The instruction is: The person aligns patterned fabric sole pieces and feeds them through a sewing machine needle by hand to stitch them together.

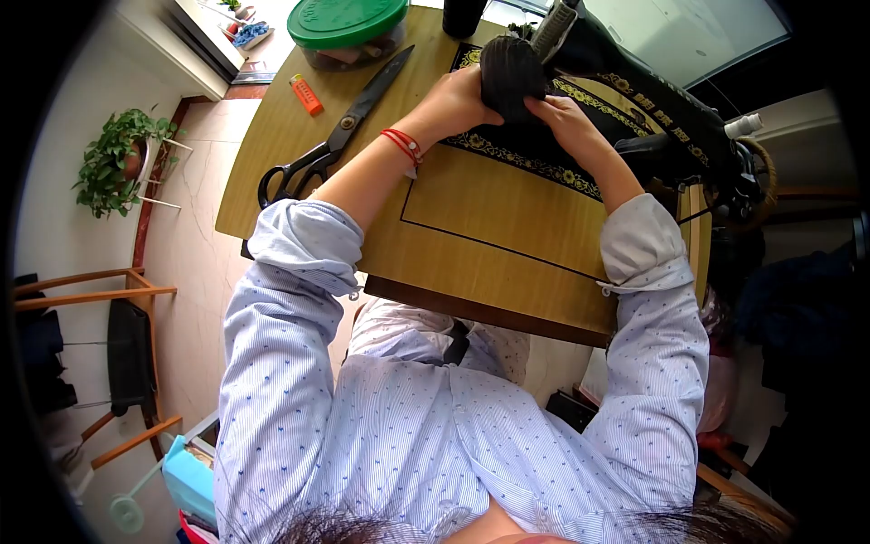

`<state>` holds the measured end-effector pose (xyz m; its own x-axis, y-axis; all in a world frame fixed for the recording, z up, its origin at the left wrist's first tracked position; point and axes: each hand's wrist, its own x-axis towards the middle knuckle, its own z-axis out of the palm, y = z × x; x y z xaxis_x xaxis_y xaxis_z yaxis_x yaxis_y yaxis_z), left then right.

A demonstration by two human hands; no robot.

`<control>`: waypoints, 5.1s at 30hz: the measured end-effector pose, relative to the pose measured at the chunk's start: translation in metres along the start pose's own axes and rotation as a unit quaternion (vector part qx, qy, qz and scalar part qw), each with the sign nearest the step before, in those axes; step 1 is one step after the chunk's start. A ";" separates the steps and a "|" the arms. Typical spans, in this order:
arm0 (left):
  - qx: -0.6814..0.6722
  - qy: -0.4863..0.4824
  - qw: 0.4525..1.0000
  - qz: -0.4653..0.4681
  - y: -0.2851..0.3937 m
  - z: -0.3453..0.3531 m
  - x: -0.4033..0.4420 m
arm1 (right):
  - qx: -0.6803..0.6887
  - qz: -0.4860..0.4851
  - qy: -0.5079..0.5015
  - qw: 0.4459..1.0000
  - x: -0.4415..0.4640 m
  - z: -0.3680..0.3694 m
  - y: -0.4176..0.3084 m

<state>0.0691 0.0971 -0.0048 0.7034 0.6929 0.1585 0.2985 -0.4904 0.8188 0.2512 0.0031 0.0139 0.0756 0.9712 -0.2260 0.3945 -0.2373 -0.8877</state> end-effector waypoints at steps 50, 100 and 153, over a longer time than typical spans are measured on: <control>0.404 -0.172 0.886 0.148 0.047 -0.026 -0.073 | -0.539 -0.307 -0.036 0.784 -0.063 0.007 0.009; 0.381 -0.020 0.903 0.197 0.029 0.012 -0.094 | 0.099 -0.031 0.500 0.860 -0.188 -0.243 0.039; 0.341 -0.034 0.924 0.168 0.036 0.001 -0.096 | -0.065 -0.051 0.655 0.751 -0.230 -0.149 0.149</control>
<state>0.0127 0.0125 0.0087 0.8623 0.4173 0.2867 0.3765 -0.9071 0.1881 0.4291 -0.2528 -0.0068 0.8414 0.1921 0.5050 0.5392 -0.2380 -0.8078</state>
